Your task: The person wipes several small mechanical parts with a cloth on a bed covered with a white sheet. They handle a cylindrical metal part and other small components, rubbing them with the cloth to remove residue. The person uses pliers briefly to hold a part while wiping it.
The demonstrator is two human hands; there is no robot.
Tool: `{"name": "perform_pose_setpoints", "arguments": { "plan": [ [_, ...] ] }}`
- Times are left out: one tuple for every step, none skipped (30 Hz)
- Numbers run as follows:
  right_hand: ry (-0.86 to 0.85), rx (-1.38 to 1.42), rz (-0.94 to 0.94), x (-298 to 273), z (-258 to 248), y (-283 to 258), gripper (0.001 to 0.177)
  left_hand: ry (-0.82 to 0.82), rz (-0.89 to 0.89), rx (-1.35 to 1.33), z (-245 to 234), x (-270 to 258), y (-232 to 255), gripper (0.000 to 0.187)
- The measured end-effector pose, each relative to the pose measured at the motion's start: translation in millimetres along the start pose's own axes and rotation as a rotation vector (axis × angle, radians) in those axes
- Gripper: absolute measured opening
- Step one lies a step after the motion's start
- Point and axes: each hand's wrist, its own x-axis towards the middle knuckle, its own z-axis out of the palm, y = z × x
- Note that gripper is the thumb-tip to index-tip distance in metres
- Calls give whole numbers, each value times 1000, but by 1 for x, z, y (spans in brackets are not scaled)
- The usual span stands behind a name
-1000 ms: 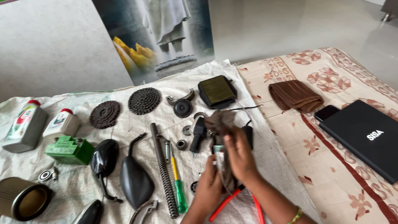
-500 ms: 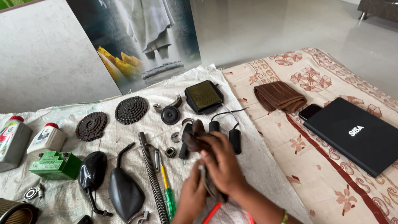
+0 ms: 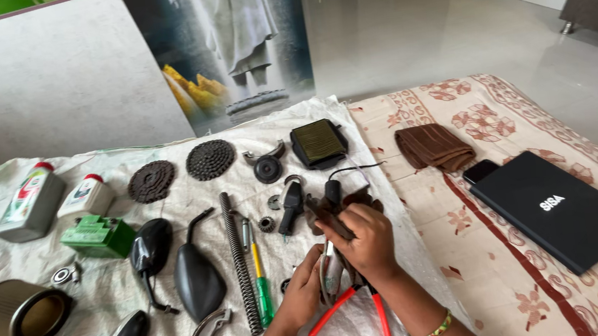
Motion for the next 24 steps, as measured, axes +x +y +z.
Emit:
{"name": "perform_pose_setpoints", "arguments": {
  "plan": [
    [8, 1, -4, 1, -2, -2, 37, 2, 8, -7, -2, 0, -5, 42],
    [16, 2, -8, 2, -3, -5, 37, 4, 16, -15, -3, 1, -8, 44],
    [24, 53, -39, 2, -2, -8, 32, 7, 25, -23, -4, 1, -10, 45],
    [32, 103, -69, 0, -2, -11, 29, 48, -36, -132, -5, 2, -10, 46],
    [41, 153, -98, -3, -1, -13, 26, 87, -96, -242, -4, 2, -10, 48],
    [25, 221, -91, -6, 3, -15, 25, 126, -155, -352, -5, 2, -8, 50],
    [8, 288, -80, -11, 8, -17, 25, 144, -237, -241, -8, 1, -5, 51],
    [-10, 354, -69, -16, 13, -17, 28, 161, -319, -130, -10, -2, -2, 52],
    [-45, 478, 77, -19, 18, -14, 29, 176, -399, -19, -12, -3, 3, 53],
    [-82, 600, 225, -20, 23, -9, 32, 158, -203, -26, -12, -3, 7, 49],
    [-119, 718, 374, -20, 28, -2, 34, 136, -8, -32, -11, -3, 11, 46],
    [-172, 804, 469, -18, 31, 8, 39, 112, 188, -36, -10, -2, 15, 44],
    [-228, 888, 566, -16, 31, 20, 44, 78, 179, -54, -9, -3, 16, 42],
    [-286, 971, 663, -17, 32, 28, 51, 44, 170, -72, -8, -4, 16, 40],
    [-300, 1075, 827, -21, 33, 34, 51, 12, 161, -90, -8, -5, 15, 39],
    [-314, 1176, 993, -24, 31, 40, 52, 28, -28, -39, -7, -7, 12, 42],
    [-329, 1275, 1156, -25, 31, 44, 53, 46, -213, 11, -7, -9, 9, 44],
    [-342, 1264, 1231, -26, 34, 44, 54, 65, -399, 61, -7, -9, 4, 47],
    [-356, 1251, 1306, -28, 38, 42, 56, 151, -232, 2, -5, -5, -1, 49],
    [-371, 1236, 1381, -30, 43, 39, 57, 234, -64, -55, -4, 0, -6, 52],
    [-456, 1102, 1177, -33, 48, 34, 58, 315, 104, -110, -5, 2, -10, 56],
    [-532, 968, 971, -37, 55, 27, 59, 409, 90, -74, -8, 3, -13, 58],
    [-597, 833, 764, -40, 60, 21, 62, 500, 75, -37, -13, 5, -13, 59],
    [-599, 748, 602, -45, 63, 16, 64, 591, 58, 0, -17, 7, -12, 61]
  ]
}}
